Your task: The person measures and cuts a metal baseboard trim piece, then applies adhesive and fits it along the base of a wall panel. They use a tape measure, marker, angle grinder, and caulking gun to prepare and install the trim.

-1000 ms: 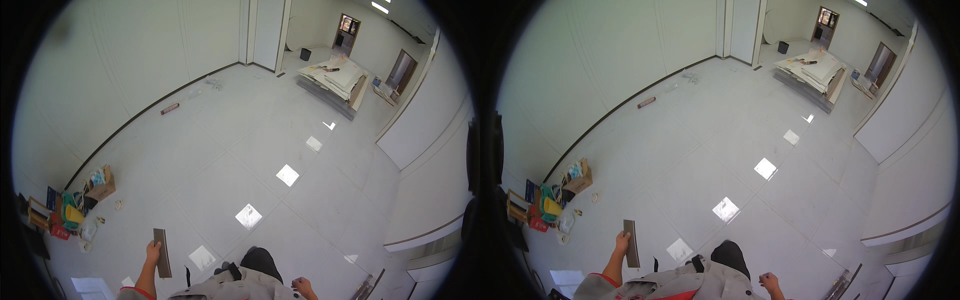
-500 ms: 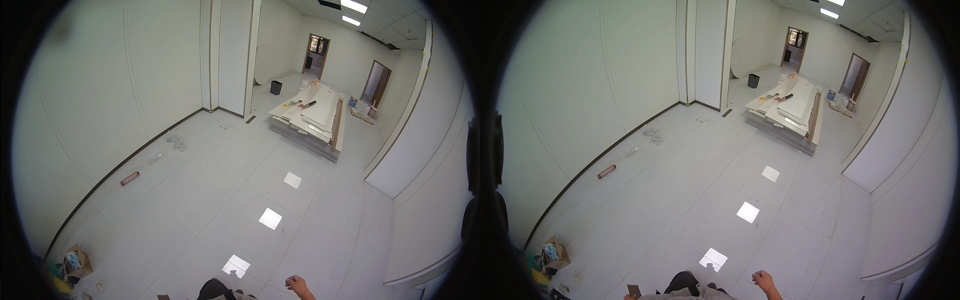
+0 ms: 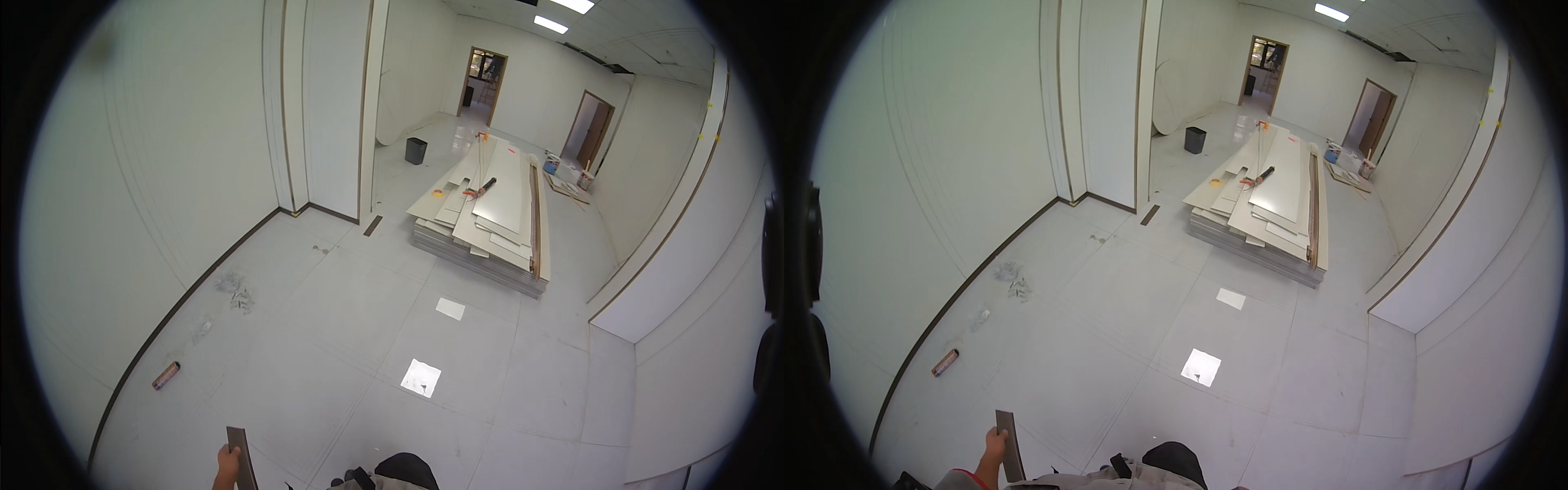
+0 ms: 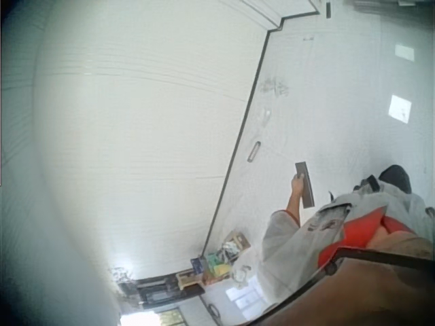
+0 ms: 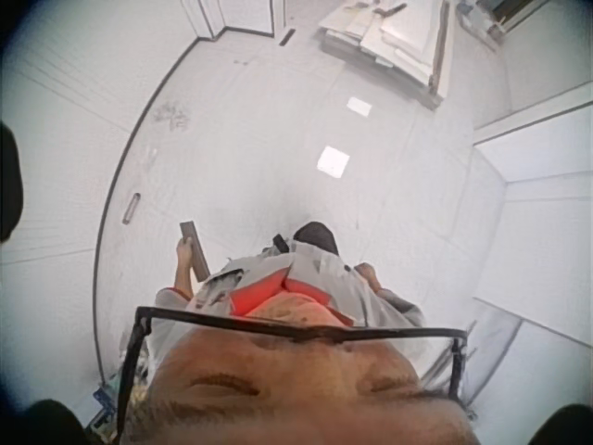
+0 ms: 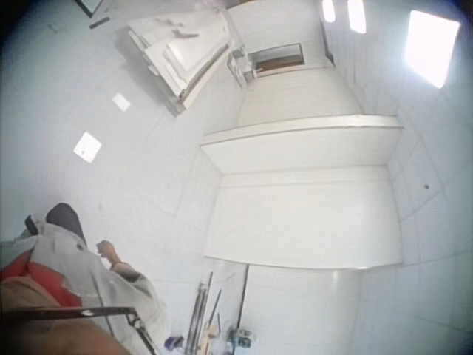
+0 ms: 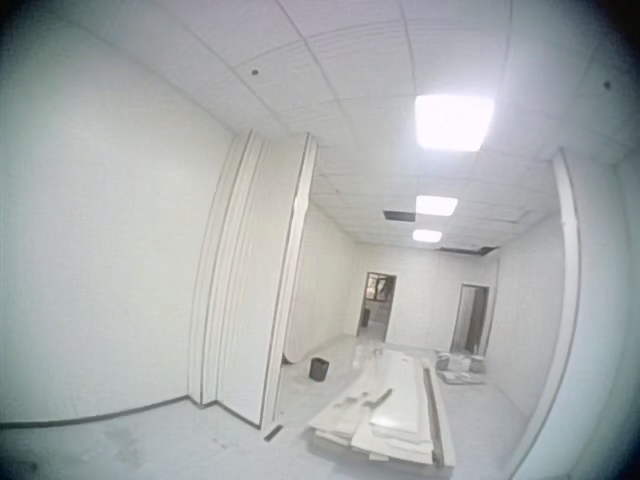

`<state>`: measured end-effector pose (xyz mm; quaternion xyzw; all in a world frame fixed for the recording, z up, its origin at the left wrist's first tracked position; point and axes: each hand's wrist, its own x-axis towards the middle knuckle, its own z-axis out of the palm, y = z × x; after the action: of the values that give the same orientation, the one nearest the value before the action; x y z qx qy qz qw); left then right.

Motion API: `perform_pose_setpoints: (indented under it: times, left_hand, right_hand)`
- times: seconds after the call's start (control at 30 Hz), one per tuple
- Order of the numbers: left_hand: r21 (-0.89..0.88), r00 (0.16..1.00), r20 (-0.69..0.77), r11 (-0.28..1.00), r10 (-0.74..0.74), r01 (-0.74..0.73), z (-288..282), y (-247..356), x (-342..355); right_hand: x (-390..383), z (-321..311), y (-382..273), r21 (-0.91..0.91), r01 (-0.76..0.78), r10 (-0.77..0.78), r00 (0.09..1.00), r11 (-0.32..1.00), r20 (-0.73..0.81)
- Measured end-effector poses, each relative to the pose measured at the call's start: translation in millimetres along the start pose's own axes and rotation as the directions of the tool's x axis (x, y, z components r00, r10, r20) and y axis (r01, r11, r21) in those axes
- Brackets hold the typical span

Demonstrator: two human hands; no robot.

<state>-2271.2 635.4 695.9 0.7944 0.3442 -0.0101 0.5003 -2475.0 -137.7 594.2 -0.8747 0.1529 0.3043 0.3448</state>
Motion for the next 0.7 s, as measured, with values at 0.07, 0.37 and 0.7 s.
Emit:
perform_pose_setpoints:
  times: [0.07, 0.37, 0.7]
  left_hand:
    - [-0.025, 0.997, 0.03, 0.997, 0.073, -0.073, 31.9, 114.2, 83.4]
    - [0.099, 0.994, 0.065, 0.991, 0.083, -0.089, 199.1, 261.0, 310.9]
    - [0.18, 0.955, 0.192, 0.965, -0.227, 0.193, 317.1, 253.3, 454.6]
  right_hand:
    - [40.5, -25.2, -31.9, 0.127, -0.155, 0.149, 0.987, 0.98, 0.053]
    - [400.1, -298.3, -270.6, 0.499, -0.256, 0.298, 0.954, 0.828, -0.006]
    - [762.7, -588.6, -562.4, 0.415, -0.074, 0.126, 0.987, 0.907, -0.1]
